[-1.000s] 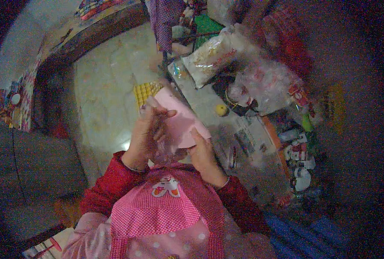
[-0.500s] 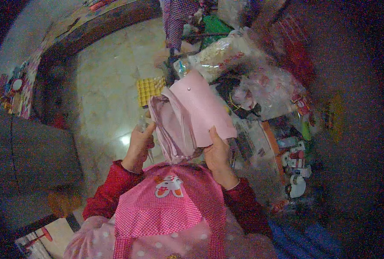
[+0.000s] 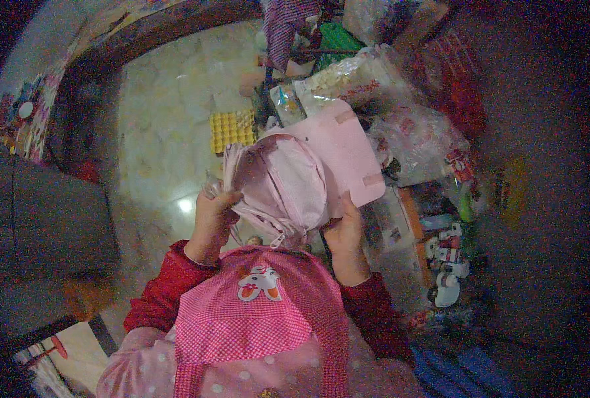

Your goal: The person organizes various items in a cluttered room. They handle pens and a pencil case, placing them on a table. They then pick up a round wooden board, place it into a cardboard box, and close the box. Finally, they move a plastic bag and a metal pot on a shelf.

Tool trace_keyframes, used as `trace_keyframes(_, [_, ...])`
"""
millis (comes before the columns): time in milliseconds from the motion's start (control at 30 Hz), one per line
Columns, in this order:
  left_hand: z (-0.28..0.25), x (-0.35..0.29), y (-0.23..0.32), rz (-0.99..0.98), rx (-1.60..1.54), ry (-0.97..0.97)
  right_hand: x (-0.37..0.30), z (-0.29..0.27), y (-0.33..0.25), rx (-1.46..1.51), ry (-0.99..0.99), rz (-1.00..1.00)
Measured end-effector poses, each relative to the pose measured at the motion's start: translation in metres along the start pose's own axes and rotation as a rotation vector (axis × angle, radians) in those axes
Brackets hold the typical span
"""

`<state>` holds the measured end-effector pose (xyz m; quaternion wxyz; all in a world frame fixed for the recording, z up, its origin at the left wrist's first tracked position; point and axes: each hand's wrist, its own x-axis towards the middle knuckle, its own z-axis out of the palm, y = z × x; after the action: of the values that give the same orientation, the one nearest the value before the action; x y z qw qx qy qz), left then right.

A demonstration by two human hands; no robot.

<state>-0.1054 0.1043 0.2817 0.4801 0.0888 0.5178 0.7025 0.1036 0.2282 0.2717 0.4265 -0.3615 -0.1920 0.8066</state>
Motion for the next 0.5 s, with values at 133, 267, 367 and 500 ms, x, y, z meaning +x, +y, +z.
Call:
trace_keyframes(133, [0.006,-0.011,0.008,0.003,-0.057,0.04,-0.003,0.009,0.001,-0.005,-0.043,0.004])
trace_keyframes(267, [-0.002,-0.007,0.004,0.051,-0.081,0.074,-0.012,0.021,0.004,-0.311,-0.055,-0.269])
trace_keyframes(367, [-0.018,0.011,-0.01,-0.069,-0.257,0.042,-0.046,0.044,0.006,-0.996,-0.074,-0.545])
trace_keyframes(500, [-0.027,0.033,-0.017,-0.28,-0.553,-0.096,-0.063,0.077,0.019,-1.671,-0.931,-1.141])
